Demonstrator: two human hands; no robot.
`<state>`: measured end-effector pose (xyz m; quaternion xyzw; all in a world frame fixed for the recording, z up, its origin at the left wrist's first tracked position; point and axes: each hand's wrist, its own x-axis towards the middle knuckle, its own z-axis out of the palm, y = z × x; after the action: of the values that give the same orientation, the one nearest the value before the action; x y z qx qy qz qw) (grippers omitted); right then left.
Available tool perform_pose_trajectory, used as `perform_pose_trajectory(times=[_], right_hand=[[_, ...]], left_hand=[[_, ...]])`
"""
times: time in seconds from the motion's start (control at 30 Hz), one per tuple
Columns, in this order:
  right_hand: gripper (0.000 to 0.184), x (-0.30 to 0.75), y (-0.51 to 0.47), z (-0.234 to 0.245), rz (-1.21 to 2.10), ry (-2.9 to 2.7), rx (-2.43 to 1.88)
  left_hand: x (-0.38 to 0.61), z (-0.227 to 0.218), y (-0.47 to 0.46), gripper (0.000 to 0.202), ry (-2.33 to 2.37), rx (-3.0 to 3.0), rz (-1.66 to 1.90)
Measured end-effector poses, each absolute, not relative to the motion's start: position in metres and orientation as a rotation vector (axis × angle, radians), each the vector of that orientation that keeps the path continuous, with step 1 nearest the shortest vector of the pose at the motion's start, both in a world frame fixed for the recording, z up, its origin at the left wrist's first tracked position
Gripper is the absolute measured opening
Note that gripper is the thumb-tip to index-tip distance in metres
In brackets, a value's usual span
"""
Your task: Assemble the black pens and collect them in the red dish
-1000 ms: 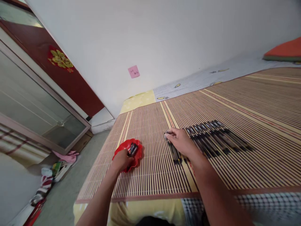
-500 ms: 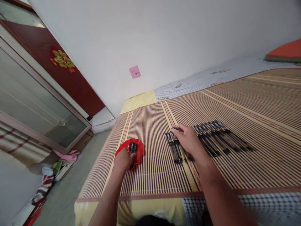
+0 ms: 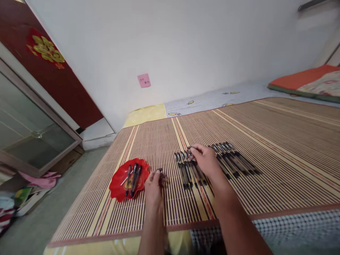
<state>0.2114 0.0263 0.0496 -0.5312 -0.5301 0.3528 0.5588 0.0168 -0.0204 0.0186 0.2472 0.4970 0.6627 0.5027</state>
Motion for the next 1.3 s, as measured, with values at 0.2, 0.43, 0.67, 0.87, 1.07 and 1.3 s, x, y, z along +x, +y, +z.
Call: perform_pose_trajectory(times=[0.2,0.43,0.67,0.87,1.07,1.3], right_hand=[[0.025,0.204,0.017,0.045,0.696,-1.823,-1.569],[0.029,0.193,0.011,0.041,0.67,-2.042,-1.68],[0.033,0.185,0.004,0.035,0.649,-2.108,-1.756],[0.029,0.179,0.004,0.034,0.675,-2.15,-1.787],[0.028,0.176,0.006,0.032,0.764,-2.176,-1.7],[0.025,0.175,0.006,0.035,0.609,-2.125,-1.868]], left_hand=[[0.012,-0.002,-0.015,0.036,1.317,0.801,1.585],[0.009,-0.003,-0.014,0.035,1.339,0.844,1.525],[-0.002,-0.002,-0.014,0.039,1.321,0.877,1.457],[-0.003,0.0,-0.013,0.038,1.31,0.886,1.409],[-0.003,-0.001,-0.014,0.035,1.329,0.927,1.384],[0.0,-0.006,-0.016,0.025,1.428,1.171,1.376]])
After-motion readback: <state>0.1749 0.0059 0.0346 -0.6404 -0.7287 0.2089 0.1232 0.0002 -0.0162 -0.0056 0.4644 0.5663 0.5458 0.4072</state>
